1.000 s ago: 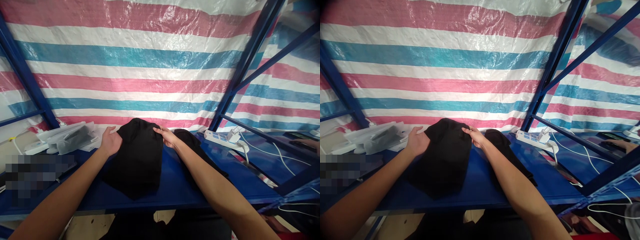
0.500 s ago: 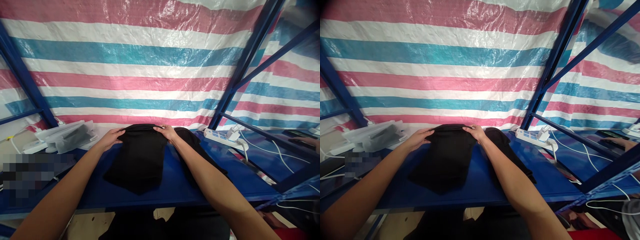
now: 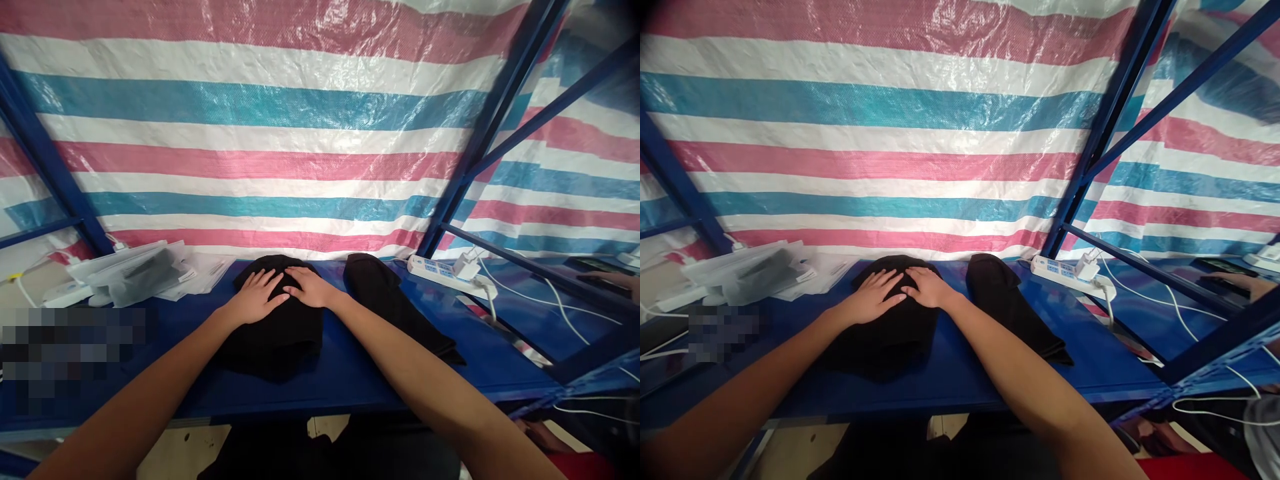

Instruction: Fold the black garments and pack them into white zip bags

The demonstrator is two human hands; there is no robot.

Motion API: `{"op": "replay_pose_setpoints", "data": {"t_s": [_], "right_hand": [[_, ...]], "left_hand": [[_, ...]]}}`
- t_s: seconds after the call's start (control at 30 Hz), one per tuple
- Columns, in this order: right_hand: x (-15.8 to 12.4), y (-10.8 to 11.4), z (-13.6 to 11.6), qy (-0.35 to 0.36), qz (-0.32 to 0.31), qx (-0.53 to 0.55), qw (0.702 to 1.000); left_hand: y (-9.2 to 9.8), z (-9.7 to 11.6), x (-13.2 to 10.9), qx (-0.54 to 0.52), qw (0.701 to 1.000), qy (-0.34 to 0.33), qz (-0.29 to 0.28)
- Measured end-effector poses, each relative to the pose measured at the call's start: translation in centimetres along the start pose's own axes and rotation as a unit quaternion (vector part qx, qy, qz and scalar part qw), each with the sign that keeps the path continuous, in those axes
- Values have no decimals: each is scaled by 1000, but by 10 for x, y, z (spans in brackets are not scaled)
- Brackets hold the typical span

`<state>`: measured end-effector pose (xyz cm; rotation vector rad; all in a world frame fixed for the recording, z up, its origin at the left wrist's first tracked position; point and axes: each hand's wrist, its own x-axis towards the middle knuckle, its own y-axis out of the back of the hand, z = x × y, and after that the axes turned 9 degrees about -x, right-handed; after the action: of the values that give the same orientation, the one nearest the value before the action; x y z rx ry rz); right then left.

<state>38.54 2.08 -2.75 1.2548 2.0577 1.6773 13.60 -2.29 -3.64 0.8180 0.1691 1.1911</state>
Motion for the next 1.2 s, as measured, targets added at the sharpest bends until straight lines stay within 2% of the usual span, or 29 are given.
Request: {"op": "replay_pose_setpoints", "data": {"t_s": [0.1,0.2,0.4,0.5,0.6,0.7,0.8,0.87,0.93,1.03,1.1,1.2], "right_hand": [[3,-8,-1,-33,-70,-54,996],[5,-4,1,-63,-104,-66,990],[1,6,6,-69,-119,-35,990],[0,7,9,-52,-105,-26,993],[3,6,12,-26,-56,-18,998],[8,8,17,-37,44,-5,998],[11,13,25,-139,133,-21,981],[11,16,33,-234,139,-34,962],[9,19,41,-302,115,6,946],[7,22,49,-323,81,114,936],[5,26,50,-316,74,141,935],[4,41,48,-318,85,183,926]], "left_hand": [[8,-18,2,6,999,42,20],[20,-26,2,-24,998,51,27],[47,-34,-1,-134,990,46,-11],[57,-33,-2,-106,993,43,-32],[54,-5,-5,-64,998,-24,-16],[32,53,-15,-40,989,-139,-26],[-4,110,-35,30,978,-189,-87],[-28,130,-49,108,974,-182,-78],[-48,135,-59,164,972,-155,-59],[-60,129,-64,169,978,-111,-44],[-54,126,-63,106,990,-84,-29],[-34,126,-64,-72,996,-32,40]]}}
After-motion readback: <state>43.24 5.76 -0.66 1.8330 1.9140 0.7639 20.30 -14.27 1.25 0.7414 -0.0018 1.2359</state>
